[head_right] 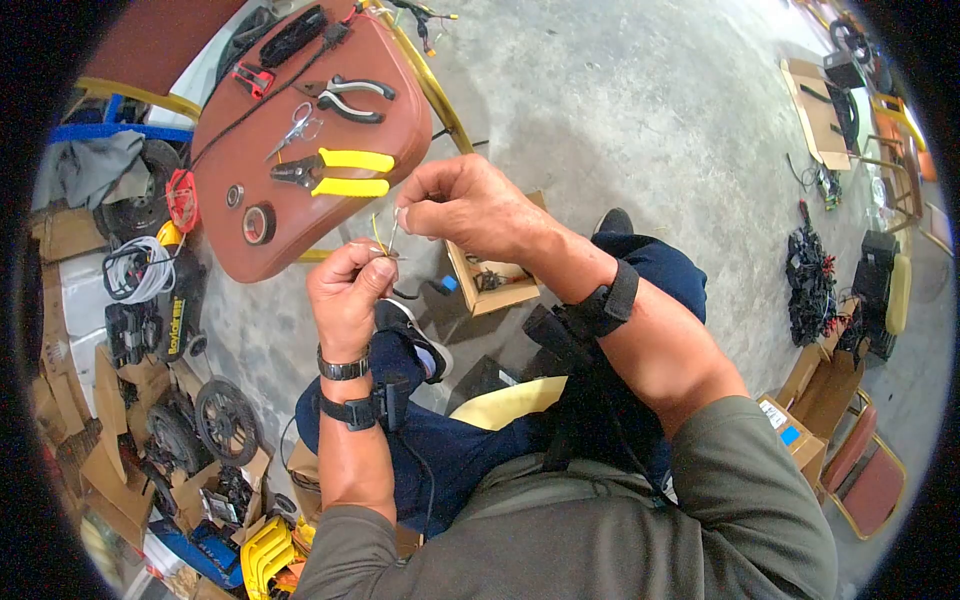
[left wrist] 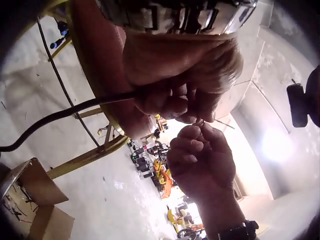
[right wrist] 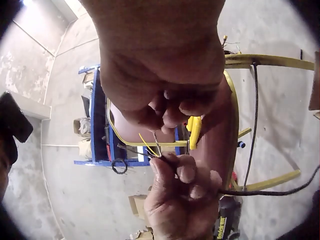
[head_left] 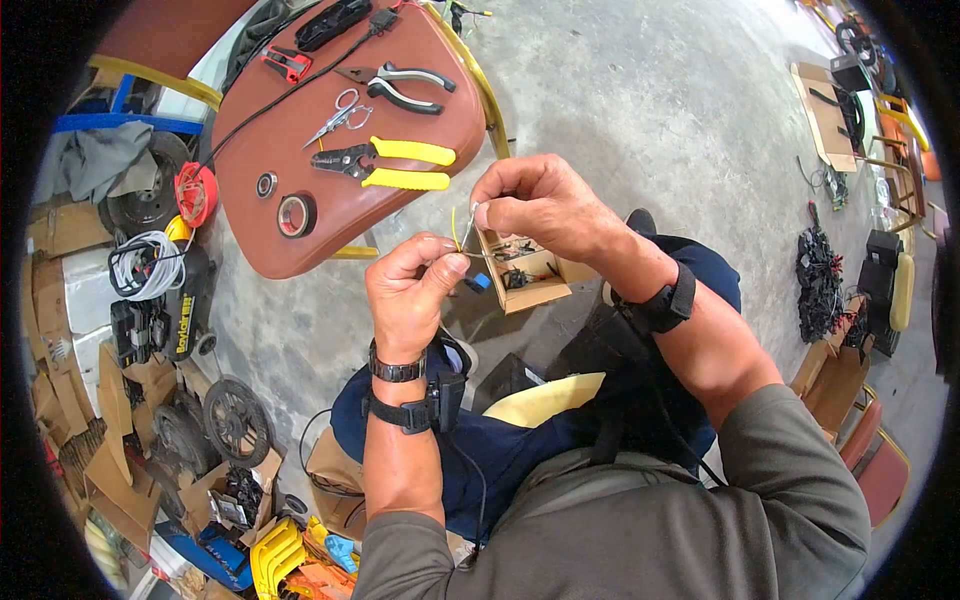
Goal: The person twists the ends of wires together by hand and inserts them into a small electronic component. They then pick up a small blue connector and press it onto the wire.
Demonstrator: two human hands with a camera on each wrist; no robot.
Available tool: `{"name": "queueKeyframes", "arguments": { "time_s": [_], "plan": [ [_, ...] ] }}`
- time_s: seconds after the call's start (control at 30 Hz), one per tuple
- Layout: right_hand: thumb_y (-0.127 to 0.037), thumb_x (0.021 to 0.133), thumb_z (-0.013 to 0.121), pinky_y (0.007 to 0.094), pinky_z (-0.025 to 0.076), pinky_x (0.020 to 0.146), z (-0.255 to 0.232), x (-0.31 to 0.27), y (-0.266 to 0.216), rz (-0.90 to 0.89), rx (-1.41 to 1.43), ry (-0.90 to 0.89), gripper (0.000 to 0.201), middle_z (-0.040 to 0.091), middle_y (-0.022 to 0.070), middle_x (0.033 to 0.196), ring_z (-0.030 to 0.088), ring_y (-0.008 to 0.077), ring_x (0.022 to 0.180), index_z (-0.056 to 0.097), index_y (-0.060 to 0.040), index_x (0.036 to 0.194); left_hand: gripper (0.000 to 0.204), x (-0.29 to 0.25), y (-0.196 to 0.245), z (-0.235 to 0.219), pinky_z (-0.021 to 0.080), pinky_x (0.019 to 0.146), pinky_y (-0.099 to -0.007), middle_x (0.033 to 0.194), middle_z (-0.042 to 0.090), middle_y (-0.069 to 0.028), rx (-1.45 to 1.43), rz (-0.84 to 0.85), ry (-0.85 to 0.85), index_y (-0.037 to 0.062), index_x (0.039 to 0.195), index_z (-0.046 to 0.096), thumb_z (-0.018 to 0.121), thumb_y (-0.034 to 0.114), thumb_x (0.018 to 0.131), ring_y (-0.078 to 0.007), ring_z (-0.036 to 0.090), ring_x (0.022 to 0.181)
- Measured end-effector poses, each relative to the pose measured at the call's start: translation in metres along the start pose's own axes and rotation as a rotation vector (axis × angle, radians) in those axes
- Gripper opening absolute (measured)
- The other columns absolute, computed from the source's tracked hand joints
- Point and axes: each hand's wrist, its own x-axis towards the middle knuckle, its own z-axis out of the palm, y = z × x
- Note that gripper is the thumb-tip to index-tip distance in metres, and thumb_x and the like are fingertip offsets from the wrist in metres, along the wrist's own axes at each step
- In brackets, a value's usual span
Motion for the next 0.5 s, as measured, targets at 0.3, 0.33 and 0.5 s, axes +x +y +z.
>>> {"name": "queueKeyframes", "arguments": {
  "time_s": [0.3, 0.33, 0.5],
  "plan": [
    [-0.01, 0.09, 0.069, 0.0223, 0.044, 0.068, 0.0043, -0.001, 0.0028, -0.07, 0.079, 0.019, 0.012, 0.063, -0.0045, 0.083, 0.053, 0.0036, 0.077, 0.071, -0.0011, 0.097, 0.02, 0.0009, -0.0049, 0.002, 0.046, 0.06, -0.0253, 0.083, 0.063, -0.0082, -0.131, 0.026, -0.006, -0.0022, 0.092, 0.064, 0.068, 0.016, 0.095, -0.0137, 0.057, 0.065],
    [-0.01, 0.09, 0.069, 0.0224, 0.045, 0.068, 0.0049, -0.0011, 0.0025, -0.071, 0.075, 0.026, 0.012, 0.063, -0.0046, 0.083, 0.053, 0.0034, 0.077, 0.071, -0.0009, 0.097, 0.02, 0.0009, -0.006, 0.001, 0.046, 0.06, -0.0256, 0.083, 0.063, -0.0084, -0.127, 0.017, -0.013, -0.0024, 0.093, 0.064, 0.068, 0.017, 0.096, -0.014, 0.057, 0.065],
    [-0.008, 0.09, 0.069, 0.0225, 0.046, 0.069, 0.007, -0.0009, 0.0017, -0.101, 0.057, 0.049, 0.01, 0.063, -0.0047, 0.084, 0.054, 0.0032, 0.079, 0.071, -0.0013, 0.097, 0.021, -0.0001, -0.0037, 0.0027, 0.047, 0.06, -0.0261, 0.083, 0.064, -0.0091, -0.154, -0.023, 0.008, -0.0026, 0.096, 0.065, 0.067, 0.019, 0.097, -0.0151, 0.058, 0.065]
  ]
}}
